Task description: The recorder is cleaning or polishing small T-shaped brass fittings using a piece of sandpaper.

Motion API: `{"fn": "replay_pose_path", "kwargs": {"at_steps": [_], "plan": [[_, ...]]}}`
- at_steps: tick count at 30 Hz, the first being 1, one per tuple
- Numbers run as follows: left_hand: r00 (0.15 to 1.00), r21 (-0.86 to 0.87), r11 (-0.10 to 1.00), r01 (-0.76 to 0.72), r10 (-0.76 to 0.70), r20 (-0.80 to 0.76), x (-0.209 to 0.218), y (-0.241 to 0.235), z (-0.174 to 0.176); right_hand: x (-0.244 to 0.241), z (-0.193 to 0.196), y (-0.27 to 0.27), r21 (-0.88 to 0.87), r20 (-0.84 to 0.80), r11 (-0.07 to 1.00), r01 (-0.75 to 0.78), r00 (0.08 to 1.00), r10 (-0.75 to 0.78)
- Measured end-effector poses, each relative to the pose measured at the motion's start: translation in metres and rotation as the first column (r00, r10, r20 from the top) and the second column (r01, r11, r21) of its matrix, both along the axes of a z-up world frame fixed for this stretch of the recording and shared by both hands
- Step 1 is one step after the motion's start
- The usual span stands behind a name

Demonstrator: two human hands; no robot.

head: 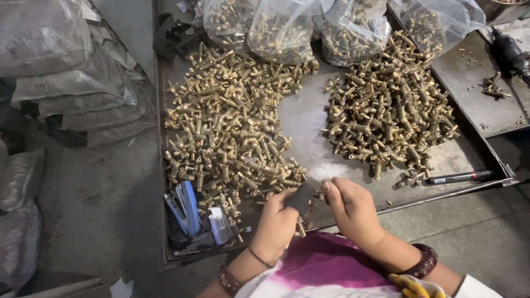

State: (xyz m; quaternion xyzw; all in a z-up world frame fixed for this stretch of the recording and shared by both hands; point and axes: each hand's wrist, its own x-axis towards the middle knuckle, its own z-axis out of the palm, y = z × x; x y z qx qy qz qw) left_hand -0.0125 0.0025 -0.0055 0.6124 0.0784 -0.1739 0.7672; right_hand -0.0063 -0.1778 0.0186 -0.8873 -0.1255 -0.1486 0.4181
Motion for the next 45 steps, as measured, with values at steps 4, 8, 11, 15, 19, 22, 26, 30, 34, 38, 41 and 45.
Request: {"fn": "replay_pose_path", "kwargs": {"at_steps": [4, 8, 11, 15, 19, 22, 26, 30, 34, 38, 41, 45], "plan": [[0.999, -0.318, 0.947, -0.038, 0.035, -0.014, 0.000, 0.000, 0.010, 0.000, 0.022, 0.000, -0.139, 0.207, 0.986, -0.089, 0.971, 0.117], [0.974, -0.362, 0.932, -0.028, -0.057, -0.221, 0.001, 0.005, 0.023, 0.003, 0.036, 0.001, -0.235, 0.357, 0.960, -0.155, 0.904, 0.234], [0.967, -0.380, 0.925, -0.008, -0.089, -0.238, 0.001, 0.005, 0.016, 0.003, 0.025, -0.003, -0.191, 0.288, 0.970, -0.152, 0.936, 0.203], [0.990, -0.466, 0.880, -0.091, 0.028, -0.140, 0.005, 0.002, 0.006, 0.003, -0.008, -0.006, 0.001, -0.030, 1.000, -0.012, 0.999, 0.012], [0.996, -0.362, 0.928, -0.084, 0.081, -0.026, 0.005, 0.000, 0.012, 0.009, -0.021, -0.009, 0.139, -0.311, 0.987, 0.082, 0.950, -0.035], [0.996, -0.295, 0.952, -0.080, 0.091, 0.024, 0.006, 0.000, 0.011, 0.013, -0.017, -0.012, 0.333, -0.588, 0.921, 0.203, 0.808, 0.034], [0.988, -0.376, 0.916, -0.142, 0.108, -0.110, 0.014, 0.003, 0.011, 0.018, -0.021, -0.023, 0.494, -0.422, 0.869, 0.018, 0.879, 0.222], [0.979, -0.574, 0.793, -0.206, 0.161, -0.129, 0.035, 0.001, -0.004, 0.025, -0.032, -0.039, 0.297, -0.530, 0.947, 0.123, 0.846, 0.057], [0.970, -0.552, 0.803, -0.227, 0.137, -0.200, 0.070, -0.023, 0.011, 0.017, -0.046, -0.052, 0.192, -0.663, 0.951, 0.240, 0.746, -0.054], [0.991, -0.569, 0.815, -0.107, 0.038, -0.132, 0.129, -0.079, 0.028, 0.016, -0.057, -0.065, 0.397, -0.625, 0.882, 0.254, 0.779, 0.057], [0.998, -0.484, 0.874, 0.036, -0.006, 0.064, 0.179, -0.128, 0.052, 0.014, -0.063, -0.068, 0.418, -0.600, 0.881, 0.223, 0.796, 0.084], [0.964, -0.142, 0.989, 0.028, 0.011, 0.267, 0.214, -0.156, 0.050, 0.008, -0.050, -0.062, 0.289, -0.532, 0.941, 0.178, 0.847, 0.004]]}}
